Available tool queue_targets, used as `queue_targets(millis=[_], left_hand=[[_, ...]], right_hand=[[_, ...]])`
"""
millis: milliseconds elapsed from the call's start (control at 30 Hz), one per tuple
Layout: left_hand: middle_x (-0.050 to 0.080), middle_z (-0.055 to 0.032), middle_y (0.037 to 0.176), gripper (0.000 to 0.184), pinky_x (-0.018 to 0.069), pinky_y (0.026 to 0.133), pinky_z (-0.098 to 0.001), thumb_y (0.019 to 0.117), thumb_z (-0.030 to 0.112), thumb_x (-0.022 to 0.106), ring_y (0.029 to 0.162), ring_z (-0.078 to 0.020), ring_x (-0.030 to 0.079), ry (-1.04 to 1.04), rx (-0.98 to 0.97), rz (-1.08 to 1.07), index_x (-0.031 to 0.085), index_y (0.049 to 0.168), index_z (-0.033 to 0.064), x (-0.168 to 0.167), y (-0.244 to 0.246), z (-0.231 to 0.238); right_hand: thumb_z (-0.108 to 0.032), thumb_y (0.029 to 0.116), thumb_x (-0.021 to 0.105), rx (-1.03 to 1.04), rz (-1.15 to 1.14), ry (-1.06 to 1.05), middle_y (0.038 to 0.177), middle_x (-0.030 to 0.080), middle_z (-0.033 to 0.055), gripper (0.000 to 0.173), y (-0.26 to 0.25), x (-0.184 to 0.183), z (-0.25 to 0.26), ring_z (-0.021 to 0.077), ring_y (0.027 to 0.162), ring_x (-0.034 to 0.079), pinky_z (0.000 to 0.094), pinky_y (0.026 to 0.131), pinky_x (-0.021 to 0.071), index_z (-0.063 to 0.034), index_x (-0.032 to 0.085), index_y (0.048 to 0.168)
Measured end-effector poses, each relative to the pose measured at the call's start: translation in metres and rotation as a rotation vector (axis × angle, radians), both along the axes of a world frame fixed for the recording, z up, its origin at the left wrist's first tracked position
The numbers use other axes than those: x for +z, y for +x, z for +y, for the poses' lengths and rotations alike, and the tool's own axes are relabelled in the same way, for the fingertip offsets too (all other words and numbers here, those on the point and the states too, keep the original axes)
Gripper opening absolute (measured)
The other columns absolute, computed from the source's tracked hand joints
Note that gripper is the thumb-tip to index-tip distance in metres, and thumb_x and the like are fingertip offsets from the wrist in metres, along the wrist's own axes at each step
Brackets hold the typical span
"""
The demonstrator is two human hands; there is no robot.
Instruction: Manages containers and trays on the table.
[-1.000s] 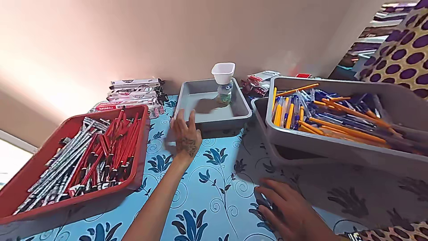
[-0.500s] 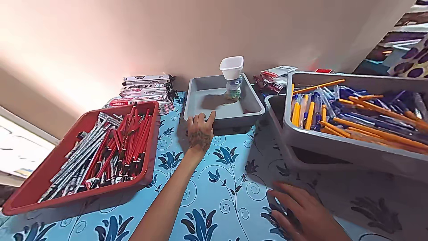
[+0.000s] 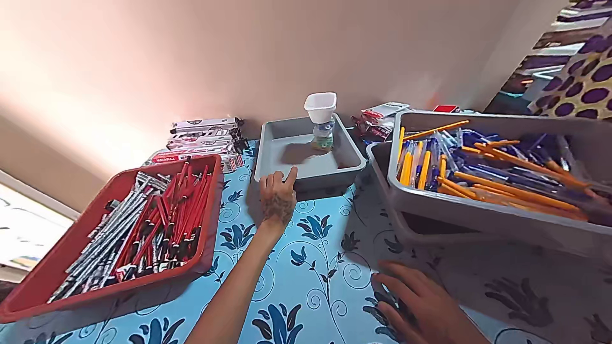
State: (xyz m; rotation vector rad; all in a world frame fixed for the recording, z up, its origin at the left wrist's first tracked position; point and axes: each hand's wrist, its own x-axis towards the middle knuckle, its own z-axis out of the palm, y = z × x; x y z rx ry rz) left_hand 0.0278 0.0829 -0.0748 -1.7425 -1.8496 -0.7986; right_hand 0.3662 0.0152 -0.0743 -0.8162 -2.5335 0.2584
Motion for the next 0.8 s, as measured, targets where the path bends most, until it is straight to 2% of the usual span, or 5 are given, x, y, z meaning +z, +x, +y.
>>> queue_targets(millis=[233,467,700,767,800], left_hand=[[0.068,-0.0291,0.092,0.036,0.0504,0.078,-0.0617,0.0822,0.004,0.071,0.088,-0.0488,0.067,0.053,-0.027,-0.013,0.071,0.116,-0.0062,0.004,0.013,0.001],[0.068,-0.0263,0.081,0.026,0.0528,0.068,-0.0566,0.0855,0.014,0.070,0.076,-0.0457,0.068,0.060,-0.012,0.101,0.072,0.099,-0.0083,0.012,0.029,-0.010],[0.068,-0.0248,0.083,0.019,0.0552,0.068,-0.0542,0.0888,0.011,0.073,0.079,-0.0432,0.069,-0.076,0.027,0.028,0.072,0.096,-0.0065,0.023,0.056,0.000],[0.070,-0.0251,0.093,0.020,0.0558,0.074,-0.0550,0.0921,0.009,0.070,0.088,-0.0431,0.070,-0.138,0.020,-0.012,0.071,0.105,-0.0059,0.026,0.062,-0.001],[0.069,-0.0242,0.093,0.019,0.0556,0.072,-0.0536,0.0904,0.007,0.070,0.087,-0.0421,0.070,-0.128,0.006,-0.011,0.071,0.105,-0.0053,0.026,0.064,0.000]], right_hand=[[-0.035,0.0997,0.058,0.006,0.019,-0.036,0.132,0.067,0.0205,0.038,-0.001,0.001,-0.002,0.0388,0.119,0.066,0.0537,0.094,0.0553,-0.0057,0.073,0.121],[-0.034,0.0985,0.059,0.011,0.042,-0.006,0.131,0.067,0.0180,0.037,-0.002,0.000,-0.001,0.0364,0.118,0.067,0.0507,0.092,0.0563,-0.0076,0.073,0.120],[-0.034,0.0975,0.061,0.049,0.022,-0.087,0.132,0.066,0.0228,0.039,0.002,0.005,0.003,0.0423,0.118,0.066,0.0556,0.092,0.0554,-0.0048,0.073,0.121],[-0.033,0.0979,0.060,0.072,0.027,-0.100,0.132,0.065,0.0251,0.040,0.002,0.005,0.003,0.0450,0.117,0.066,0.0574,0.091,0.0552,-0.0027,0.072,0.120],[-0.032,0.0983,0.060,0.082,0.015,-0.124,0.133,0.064,0.0268,0.040,0.002,0.008,0.003,0.0471,0.117,0.065,0.0592,0.092,0.0541,-0.0009,0.072,0.121]])
